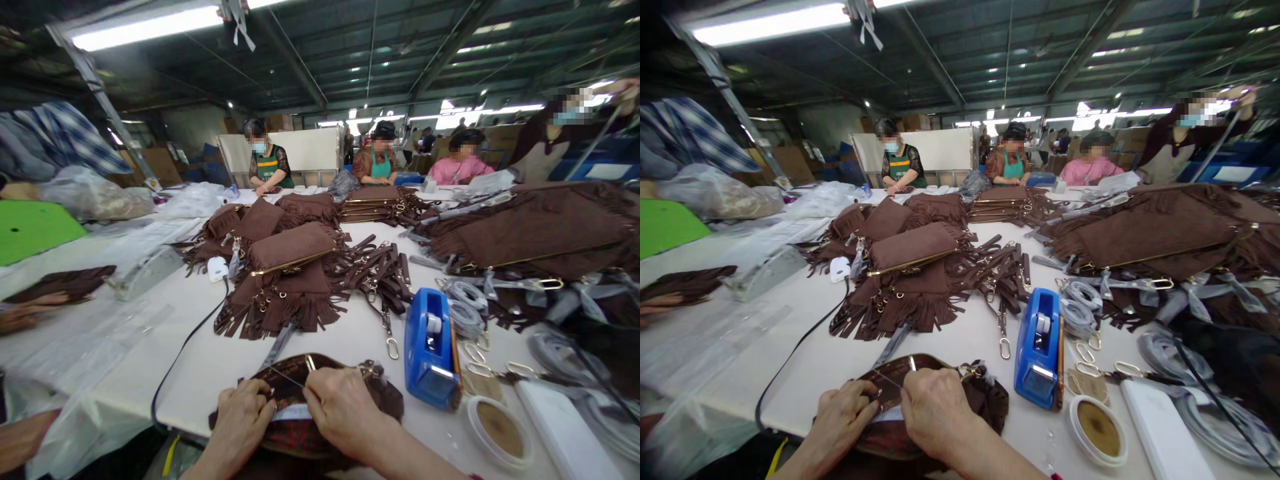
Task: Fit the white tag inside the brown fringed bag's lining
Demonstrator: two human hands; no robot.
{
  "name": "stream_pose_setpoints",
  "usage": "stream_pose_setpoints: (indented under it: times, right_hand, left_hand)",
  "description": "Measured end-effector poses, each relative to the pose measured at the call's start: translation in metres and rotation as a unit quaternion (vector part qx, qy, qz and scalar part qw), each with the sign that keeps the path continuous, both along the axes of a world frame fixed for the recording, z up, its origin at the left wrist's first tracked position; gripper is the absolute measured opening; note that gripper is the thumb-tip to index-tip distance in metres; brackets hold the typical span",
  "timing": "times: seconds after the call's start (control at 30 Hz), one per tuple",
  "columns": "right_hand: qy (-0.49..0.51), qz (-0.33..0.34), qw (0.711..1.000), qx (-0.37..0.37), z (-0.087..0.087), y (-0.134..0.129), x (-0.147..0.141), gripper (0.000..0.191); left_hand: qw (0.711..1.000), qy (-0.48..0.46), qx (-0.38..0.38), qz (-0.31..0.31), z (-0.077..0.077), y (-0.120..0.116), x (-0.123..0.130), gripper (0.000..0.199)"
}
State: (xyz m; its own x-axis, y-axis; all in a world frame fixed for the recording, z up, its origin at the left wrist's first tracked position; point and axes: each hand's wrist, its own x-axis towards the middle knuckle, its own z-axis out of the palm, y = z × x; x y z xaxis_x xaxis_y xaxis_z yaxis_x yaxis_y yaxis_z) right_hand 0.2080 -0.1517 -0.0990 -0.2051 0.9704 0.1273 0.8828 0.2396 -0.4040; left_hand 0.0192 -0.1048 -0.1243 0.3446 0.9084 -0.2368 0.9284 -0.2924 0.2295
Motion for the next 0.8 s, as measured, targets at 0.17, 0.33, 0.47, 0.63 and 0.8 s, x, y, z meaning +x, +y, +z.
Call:
stream_pose_setpoints:
  times: [0.17,0.33,0.47,0.63,0.8]
  right_hand:
    - [-0.006,0.015,1.000,-0.007,-0.001,-0.005,-0.006,0.022]
    - [-0.014,0.036,0.999,-0.019,-0.001,-0.008,-0.010,0.019]
    - [-0.022,0.024,0.999,-0.016,-0.002,-0.007,-0.010,0.020]
    - [-0.014,0.011,1.000,-0.007,-0.005,-0.005,-0.010,0.022]
    - [-0.012,0.017,1.000,-0.007,-0.004,-0.006,-0.010,0.022]
  left_hand:
    - [0.998,0.045,-0.020,0.046,-0.013,0.004,-0.002,0.033]
    - [0.996,0.085,-0.018,0.015,-0.006,0.008,0.007,0.026]
    - [0.992,0.116,-0.019,-0.035,0.004,0.010,0.013,0.019]
    - [0.990,0.125,-0.017,-0.056,0.005,0.010,0.012,0.027]
    - [0.987,0.099,-0.016,-0.124,0.003,0.009,0.006,0.014]
